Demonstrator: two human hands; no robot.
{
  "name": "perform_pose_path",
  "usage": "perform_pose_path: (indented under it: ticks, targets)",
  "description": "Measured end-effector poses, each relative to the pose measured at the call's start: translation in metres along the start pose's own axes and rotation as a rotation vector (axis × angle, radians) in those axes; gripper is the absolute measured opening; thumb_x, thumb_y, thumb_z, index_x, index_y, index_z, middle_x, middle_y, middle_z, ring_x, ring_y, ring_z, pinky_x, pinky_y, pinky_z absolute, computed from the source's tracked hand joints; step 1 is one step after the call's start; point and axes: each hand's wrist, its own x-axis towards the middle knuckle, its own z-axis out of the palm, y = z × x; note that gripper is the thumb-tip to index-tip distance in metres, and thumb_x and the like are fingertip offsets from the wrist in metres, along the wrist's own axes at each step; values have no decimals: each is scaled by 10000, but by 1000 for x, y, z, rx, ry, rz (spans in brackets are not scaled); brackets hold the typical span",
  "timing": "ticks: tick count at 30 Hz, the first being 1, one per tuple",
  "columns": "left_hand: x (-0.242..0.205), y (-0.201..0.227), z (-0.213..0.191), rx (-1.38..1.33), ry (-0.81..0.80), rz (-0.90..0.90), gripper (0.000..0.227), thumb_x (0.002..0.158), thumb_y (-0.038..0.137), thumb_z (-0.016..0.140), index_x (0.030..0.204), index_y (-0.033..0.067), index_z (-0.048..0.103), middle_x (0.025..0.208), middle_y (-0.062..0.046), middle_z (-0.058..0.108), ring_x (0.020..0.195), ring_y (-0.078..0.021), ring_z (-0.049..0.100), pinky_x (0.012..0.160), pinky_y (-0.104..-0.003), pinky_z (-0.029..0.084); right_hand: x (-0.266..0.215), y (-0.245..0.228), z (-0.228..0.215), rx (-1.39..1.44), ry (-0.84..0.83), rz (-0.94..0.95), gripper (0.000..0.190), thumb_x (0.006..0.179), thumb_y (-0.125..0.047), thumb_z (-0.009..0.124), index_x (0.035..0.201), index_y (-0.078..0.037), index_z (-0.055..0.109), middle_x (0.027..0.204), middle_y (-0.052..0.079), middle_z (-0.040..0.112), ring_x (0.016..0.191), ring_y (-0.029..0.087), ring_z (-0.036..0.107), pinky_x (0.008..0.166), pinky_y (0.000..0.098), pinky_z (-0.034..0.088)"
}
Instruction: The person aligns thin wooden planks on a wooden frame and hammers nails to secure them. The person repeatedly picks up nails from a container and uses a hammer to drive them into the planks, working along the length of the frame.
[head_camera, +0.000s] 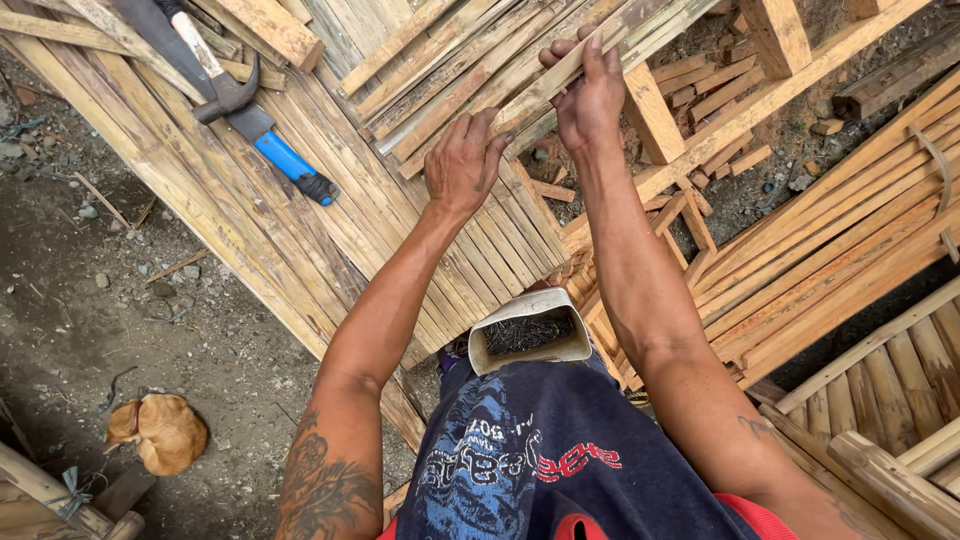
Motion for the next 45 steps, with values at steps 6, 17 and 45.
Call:
perform_pose_path:
  ticks: [6, 17, 45]
  targets:
    - [-34, 14, 23, -28, -41, 2, 436, 997, 405, 667, 1303, 94, 658, 980, -103, 647, 897, -287, 669, 720, -431, 554, -21, 9, -38, -76, 73, 14, 467, 1130, -271, 427, 1481, 35, 401, 1062, 185, 696, 960, 290, 749, 865, 488, 645]
    - [-79, -7, 49, 58, -214, -155, 405, 957, 343, 698, 1318, 161, 669, 939, -83, 640, 876, -250, 649, 709, -411, 555, -24, 62, -99, -669, 337, 211, 607, 1006, -133, 567, 1570, -137, 343, 1134, 135, 657, 801, 168, 622, 668, 312, 639]
    - [32, -116, 34, 334, 265, -15, 575, 933, 220, 693, 1476, 150, 517, 1436, -162, 521, 1318, -364, 467, 1094, -559, 354, -13, 57, -94, -771, 121, -175, 180, 1085, -173, 608, 1195, -46, 543, 1041, 53, 595, 896, 114, 579, 788, 275, 546]
